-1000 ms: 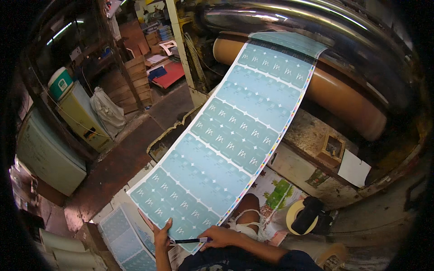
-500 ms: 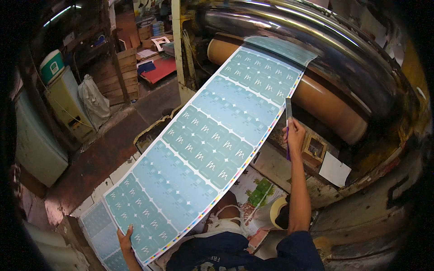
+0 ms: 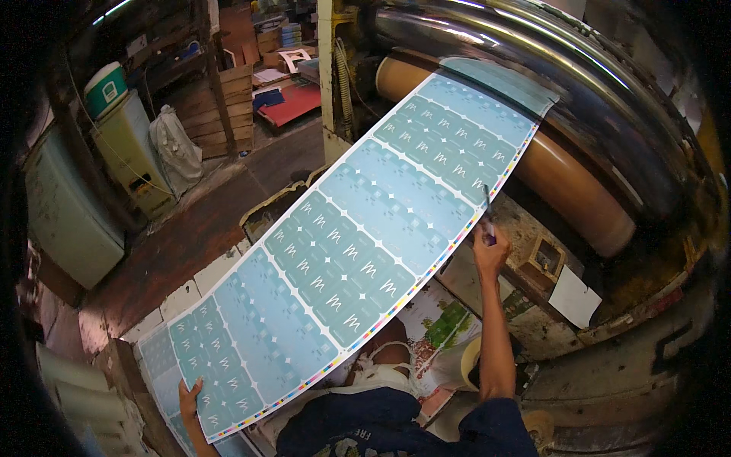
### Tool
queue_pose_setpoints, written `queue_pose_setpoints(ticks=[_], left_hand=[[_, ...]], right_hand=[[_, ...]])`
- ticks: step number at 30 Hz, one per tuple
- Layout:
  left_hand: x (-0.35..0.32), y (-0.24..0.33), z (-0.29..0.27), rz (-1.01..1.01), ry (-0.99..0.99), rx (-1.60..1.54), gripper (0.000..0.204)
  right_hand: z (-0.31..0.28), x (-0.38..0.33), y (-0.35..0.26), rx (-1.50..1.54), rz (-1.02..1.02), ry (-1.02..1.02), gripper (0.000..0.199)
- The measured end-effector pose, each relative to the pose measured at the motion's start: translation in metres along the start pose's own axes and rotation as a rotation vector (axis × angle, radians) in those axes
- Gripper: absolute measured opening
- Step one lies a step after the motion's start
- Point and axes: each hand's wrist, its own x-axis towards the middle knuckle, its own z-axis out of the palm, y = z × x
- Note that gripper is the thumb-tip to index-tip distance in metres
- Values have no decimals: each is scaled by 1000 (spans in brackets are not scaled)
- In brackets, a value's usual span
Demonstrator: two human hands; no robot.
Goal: The person uses scissors to cut printed sheets emerging from a rolling machine and stacks the finished sheets on the floor.
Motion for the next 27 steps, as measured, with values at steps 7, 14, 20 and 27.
queue_pose_setpoints(ticks=[7, 14, 20, 27], left_hand=[[-6, 56, 39, -94, 42, -22, 50], [2, 75, -8, -41, 17, -84, 46], [53, -62, -202, -117, 158, -50, 43], [111, -284, -466, -264, 197, -7, 50]], right_hand=[[-21, 115, -12, -329, -371, -107, 78], [-22, 158, -43, 32, -396, -416, 58], [33, 6, -137, 138, -278, -469, 45], [83, -291, -289, 91, -3, -583, 28]])
